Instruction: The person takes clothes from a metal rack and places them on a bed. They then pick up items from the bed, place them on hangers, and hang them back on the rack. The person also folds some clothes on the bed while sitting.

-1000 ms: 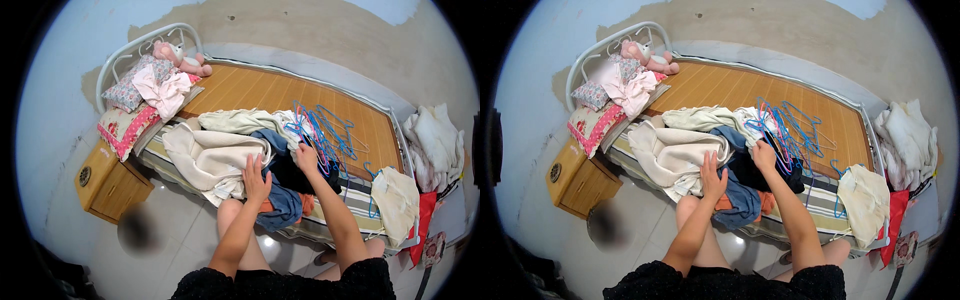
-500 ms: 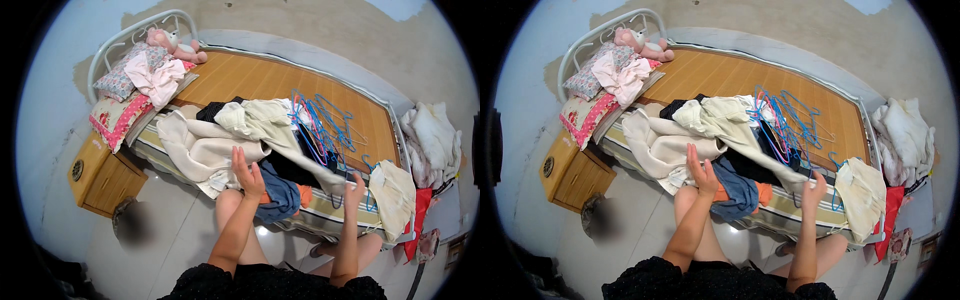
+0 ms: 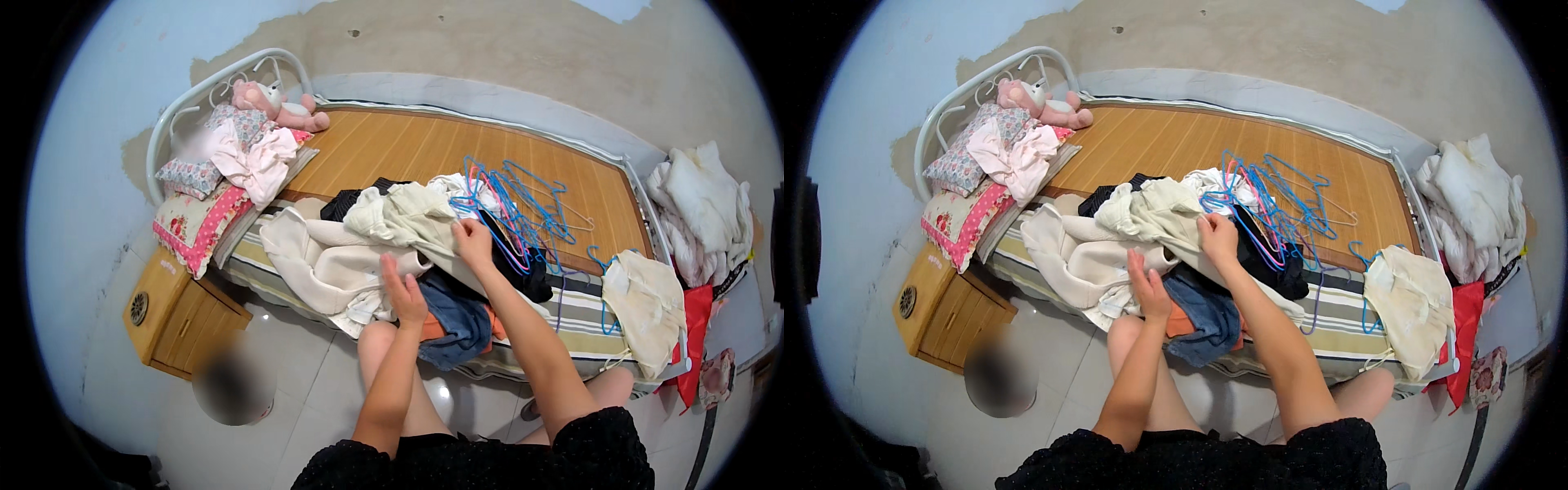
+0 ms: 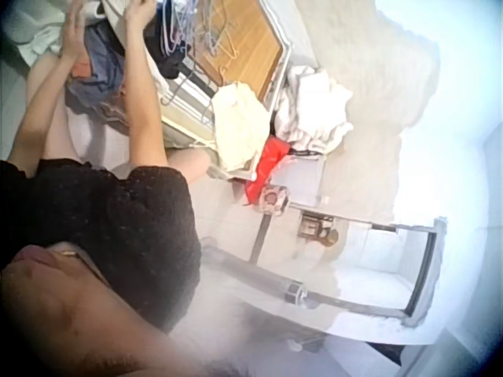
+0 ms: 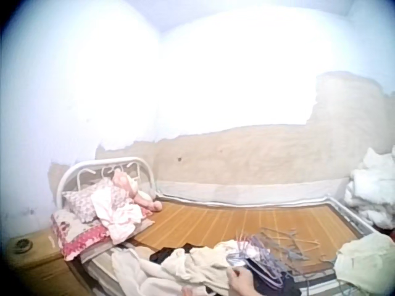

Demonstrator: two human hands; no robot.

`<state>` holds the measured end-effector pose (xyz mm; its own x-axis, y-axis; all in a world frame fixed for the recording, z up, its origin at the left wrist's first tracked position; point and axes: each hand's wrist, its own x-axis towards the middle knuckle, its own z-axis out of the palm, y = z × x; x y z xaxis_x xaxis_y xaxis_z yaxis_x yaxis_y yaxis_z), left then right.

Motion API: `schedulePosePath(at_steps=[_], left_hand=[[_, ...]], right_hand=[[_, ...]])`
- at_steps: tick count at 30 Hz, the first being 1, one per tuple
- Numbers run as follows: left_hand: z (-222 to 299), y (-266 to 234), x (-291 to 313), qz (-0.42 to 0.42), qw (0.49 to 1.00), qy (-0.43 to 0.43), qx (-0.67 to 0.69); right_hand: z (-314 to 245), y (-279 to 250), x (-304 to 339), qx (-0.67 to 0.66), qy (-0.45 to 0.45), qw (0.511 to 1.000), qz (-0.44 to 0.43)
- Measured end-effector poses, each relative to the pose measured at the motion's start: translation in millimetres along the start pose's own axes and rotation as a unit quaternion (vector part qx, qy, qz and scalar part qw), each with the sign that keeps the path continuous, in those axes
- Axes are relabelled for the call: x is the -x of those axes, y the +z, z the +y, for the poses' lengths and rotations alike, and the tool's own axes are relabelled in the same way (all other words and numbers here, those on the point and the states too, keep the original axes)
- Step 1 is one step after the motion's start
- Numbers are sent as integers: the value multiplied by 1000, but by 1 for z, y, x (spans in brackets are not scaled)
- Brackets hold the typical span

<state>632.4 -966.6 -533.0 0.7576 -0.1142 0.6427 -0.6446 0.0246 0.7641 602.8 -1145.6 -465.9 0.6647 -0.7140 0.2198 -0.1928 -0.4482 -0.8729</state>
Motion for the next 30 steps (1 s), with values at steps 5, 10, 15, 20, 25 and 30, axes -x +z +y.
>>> schedulePosePath(at_steps=[5, 10, 15, 20, 25, 30], left_hand=[[-3, -8, -3, 36, 993, -53, 99], [-7, -9, -1, 62, 980, -85, 170], [34, 12, 15, -33, 997, -34, 58], [79, 41, 45, -209, 976, -47, -43], [78, 69, 73, -294, 937, -112, -154], [79, 46, 68, -367, 919, -143, -24]], right_hand=[[-64, -90, 101, -34, -245, 946, 209], [9, -186, 181, -37, -129, 925, 356], [175, -235, 232, 33, 87, 970, 224], [171, -187, 228, 5, 99, 979, 179], [149, -165, 217, 152, 123, 973, 126], [149, -178, 223, 129, 76, 984, 100]])
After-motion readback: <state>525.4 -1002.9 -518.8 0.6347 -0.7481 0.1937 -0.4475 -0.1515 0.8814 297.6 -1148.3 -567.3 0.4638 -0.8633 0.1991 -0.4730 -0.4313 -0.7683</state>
